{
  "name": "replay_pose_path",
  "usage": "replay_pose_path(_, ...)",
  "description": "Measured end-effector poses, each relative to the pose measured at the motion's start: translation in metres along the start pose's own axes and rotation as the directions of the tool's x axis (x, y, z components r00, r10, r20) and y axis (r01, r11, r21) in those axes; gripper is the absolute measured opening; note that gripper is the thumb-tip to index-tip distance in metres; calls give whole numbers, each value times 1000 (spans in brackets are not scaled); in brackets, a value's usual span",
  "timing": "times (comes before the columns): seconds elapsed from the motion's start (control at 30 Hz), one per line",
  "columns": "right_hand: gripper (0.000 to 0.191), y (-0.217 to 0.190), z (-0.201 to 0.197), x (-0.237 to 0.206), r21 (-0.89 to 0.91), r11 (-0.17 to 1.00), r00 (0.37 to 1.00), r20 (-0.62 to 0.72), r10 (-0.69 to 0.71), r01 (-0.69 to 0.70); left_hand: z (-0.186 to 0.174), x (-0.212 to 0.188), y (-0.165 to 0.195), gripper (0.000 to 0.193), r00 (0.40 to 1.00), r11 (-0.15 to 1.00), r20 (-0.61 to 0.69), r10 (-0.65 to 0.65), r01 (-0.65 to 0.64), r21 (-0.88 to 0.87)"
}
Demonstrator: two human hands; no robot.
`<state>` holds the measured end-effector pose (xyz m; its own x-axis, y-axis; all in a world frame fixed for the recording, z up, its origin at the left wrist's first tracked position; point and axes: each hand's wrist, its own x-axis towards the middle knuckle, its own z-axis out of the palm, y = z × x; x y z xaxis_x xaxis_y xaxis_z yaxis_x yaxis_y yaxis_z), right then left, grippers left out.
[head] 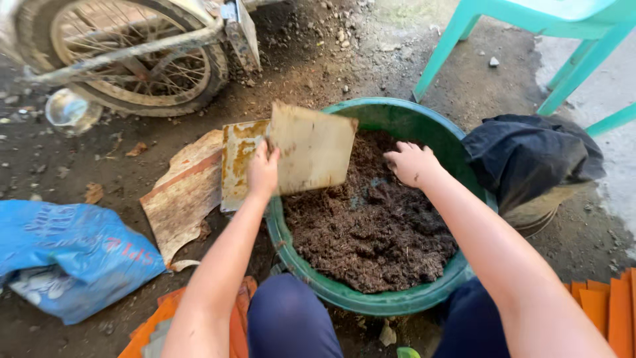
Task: The person repeatedly scrapes a fibrous brown material from rectangular trays using their hands. They wipe the material into a large green tub and then place the cleaned trays onto a stack on the ground.
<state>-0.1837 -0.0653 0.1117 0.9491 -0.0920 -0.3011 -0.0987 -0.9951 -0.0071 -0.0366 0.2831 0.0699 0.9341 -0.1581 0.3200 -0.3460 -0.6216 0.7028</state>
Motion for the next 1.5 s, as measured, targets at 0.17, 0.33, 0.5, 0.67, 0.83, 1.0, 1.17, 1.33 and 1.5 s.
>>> replay_pose_path(0.17,46,-30,-27,-61,186,977,983,-169,-74,105,-76,12,36,52,981,972,-72,182,-191,-136)
replay_pose_path(0.33,49,-25,-13,-88,215,975,992,123,35,-61,-126,-44,14,44,993,923,-11,-116,112,369)
replay_pose_path(0.5,50,8,-5,-76,243,965,995,41,86,-94,-150,-65,6,41,967,994,-249,52,-27,102)
replay_pose_path(0.67,54,20,0,-67,249,963,992,95,78,-100,-178,-74,18,17,979,981,-203,7,-46,-187)
replay_pose_path(0.83,55,17,12,-54,311,947,993,106,47,-78,-183,-118,2,22,989,951,-144,21,25,307)
replay_pose_path(1.0,54,19,33,-27,215,960,983,-75,-169,181,-226,-170,-65,27,820,957,-534,-204,282,68)
replay_pose_path(1.17,54,24,52,-1,148,965,971,-135,-198,217,-296,-307,-121,27,479,836,-701,-528,152,-526)
replay_pose_path(1.33,59,24,68,8,87,994,989,-139,-58,71,-317,-445,-123,29,33,555,-560,-828,201,-808)
replay_pose_path(1.5,61,21,79,8,72,986,972,-192,-132,148,-305,-532,-136,37,-144,439,-471,-870,208,-874)
